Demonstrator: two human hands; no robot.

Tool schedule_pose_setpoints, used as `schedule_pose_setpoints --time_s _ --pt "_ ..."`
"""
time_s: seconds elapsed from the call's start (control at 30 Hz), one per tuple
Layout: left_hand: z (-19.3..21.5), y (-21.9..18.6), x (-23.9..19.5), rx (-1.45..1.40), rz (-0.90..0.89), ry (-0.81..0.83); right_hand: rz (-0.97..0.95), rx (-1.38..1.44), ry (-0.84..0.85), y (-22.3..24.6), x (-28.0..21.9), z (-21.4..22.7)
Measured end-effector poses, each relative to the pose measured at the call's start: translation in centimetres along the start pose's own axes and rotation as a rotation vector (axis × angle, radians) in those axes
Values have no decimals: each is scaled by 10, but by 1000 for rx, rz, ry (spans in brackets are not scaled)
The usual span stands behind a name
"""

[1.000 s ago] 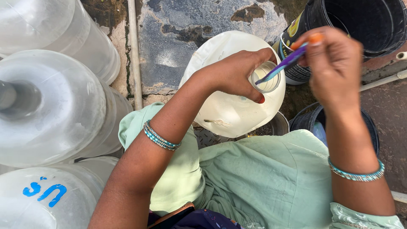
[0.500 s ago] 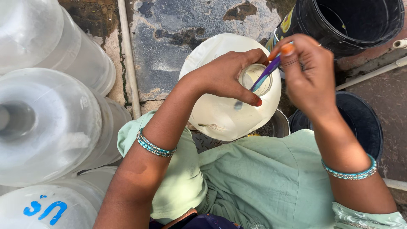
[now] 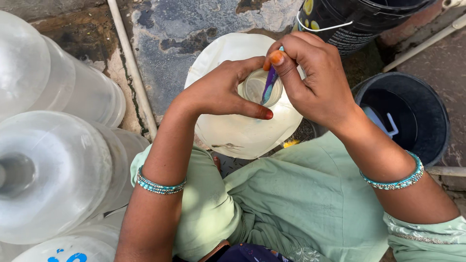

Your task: The person scrubs the inside of a white plastic water jug with a toothbrush, then adds small stones and a yellow sponge into the jug. The person continues to scrub the inside of the jug with the toothbrush and then wipes the outside of the jug with the yellow sponge.

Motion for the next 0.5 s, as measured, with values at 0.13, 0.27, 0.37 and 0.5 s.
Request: schedule_pose_setpoints --time_s 0.13,0.27,0.37,0.5 --pt "-3 1 -2 3 100 51 -49 -12 -74 20 -5 32" --pt "-3 -1 -3 -2 124 73 -87 11 -137 29 -11 42" --pt "-4 3 -1 30 122 59 0 -42 -82 16 -7 19" --pt "-5 7 0 45 7 1 84 -6 -9 -5 -10 -13"
Point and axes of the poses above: each hand's wrist, its own x-axis towards the middle knuckle, its own z-axis out of the back of the hand, y = z × x, the point moved 4 cm from there along x, towards the middle knuckle, and after that the axes turned 4 degrees about z, right-handed, at the moved point
